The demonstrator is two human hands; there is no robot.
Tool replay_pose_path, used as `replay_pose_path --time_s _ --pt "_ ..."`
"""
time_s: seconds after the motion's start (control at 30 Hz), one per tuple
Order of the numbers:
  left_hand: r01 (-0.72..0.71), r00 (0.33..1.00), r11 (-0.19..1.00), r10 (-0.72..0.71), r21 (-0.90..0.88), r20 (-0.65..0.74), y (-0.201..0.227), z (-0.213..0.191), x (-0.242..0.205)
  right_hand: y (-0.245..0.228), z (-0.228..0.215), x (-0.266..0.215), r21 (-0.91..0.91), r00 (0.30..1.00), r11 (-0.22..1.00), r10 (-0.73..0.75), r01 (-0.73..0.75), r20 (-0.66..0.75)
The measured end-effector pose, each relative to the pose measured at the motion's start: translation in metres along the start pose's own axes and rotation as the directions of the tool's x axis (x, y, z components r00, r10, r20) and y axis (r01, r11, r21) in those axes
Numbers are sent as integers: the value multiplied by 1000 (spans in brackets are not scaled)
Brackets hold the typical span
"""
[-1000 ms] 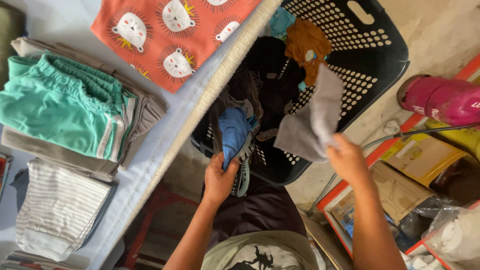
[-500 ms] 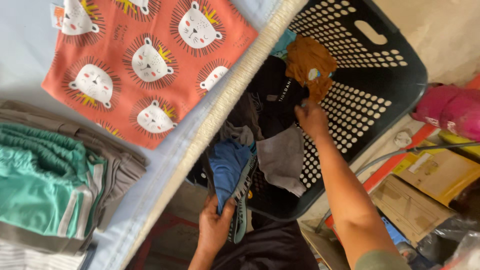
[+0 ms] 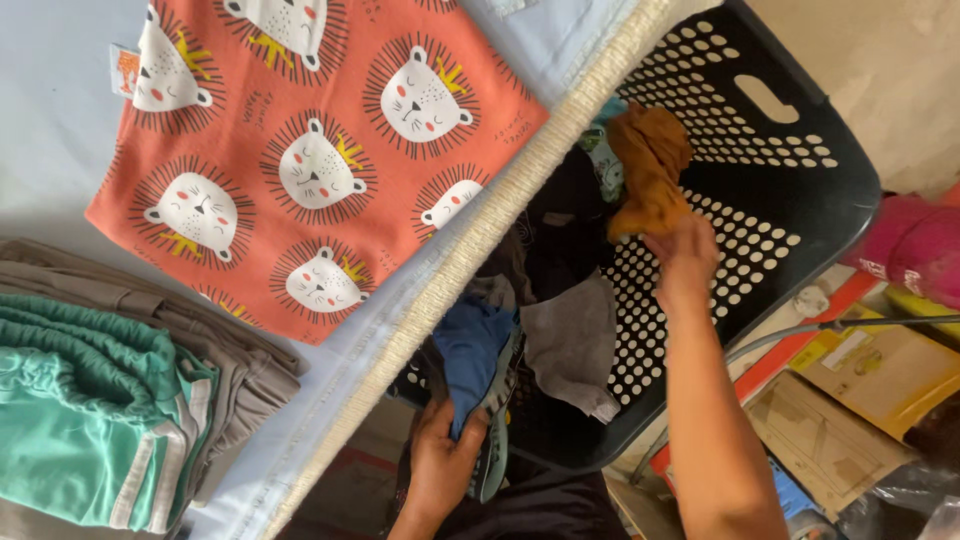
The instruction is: The person irons two shirts by hand, folds them into small rectangles, and places them onto a table next to other folded garments.
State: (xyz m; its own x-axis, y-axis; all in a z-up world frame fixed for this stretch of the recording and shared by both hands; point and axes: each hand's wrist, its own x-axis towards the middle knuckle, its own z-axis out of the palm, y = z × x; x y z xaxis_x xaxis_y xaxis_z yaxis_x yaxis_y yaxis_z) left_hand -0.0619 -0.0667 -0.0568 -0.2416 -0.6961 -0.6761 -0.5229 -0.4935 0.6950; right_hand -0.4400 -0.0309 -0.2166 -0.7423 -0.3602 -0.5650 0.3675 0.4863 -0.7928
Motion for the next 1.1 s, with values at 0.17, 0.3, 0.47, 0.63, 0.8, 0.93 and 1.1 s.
replay_pose_path --time_s 0.17,0.3,0.47,0.63,0.8,0.93,1.1 --pt "67 992 961 -93 269 85 8 27 45 -61 -63 -130 232 885 973 -124 19 448" --pt "-261 952 798 305 543 10 5 49 47 -82 -74 -227 101 720 968 100 -232 687" --pt "582 768 665 -262 -467 585 -26 64 43 -102 -15 -289 -321 177 937 343 -138 923" --pt "704 707 395 -313 -591 633 -34 36 32 -116 11 -316 -400 151 916 391 33 908" --pt "505 817 811 -339 -295 466 -22 -3 15 -119 8 -343 -423 187 888 392 181 901" --pt "-347 931 863 271 367 245 -29 18 -4 -116 19 -384 -446 111 855 432 265 895" --pt "-410 911 911 408 34 54 11 -2 -65 -122 10 -379 -494 371 735 345 464 862"
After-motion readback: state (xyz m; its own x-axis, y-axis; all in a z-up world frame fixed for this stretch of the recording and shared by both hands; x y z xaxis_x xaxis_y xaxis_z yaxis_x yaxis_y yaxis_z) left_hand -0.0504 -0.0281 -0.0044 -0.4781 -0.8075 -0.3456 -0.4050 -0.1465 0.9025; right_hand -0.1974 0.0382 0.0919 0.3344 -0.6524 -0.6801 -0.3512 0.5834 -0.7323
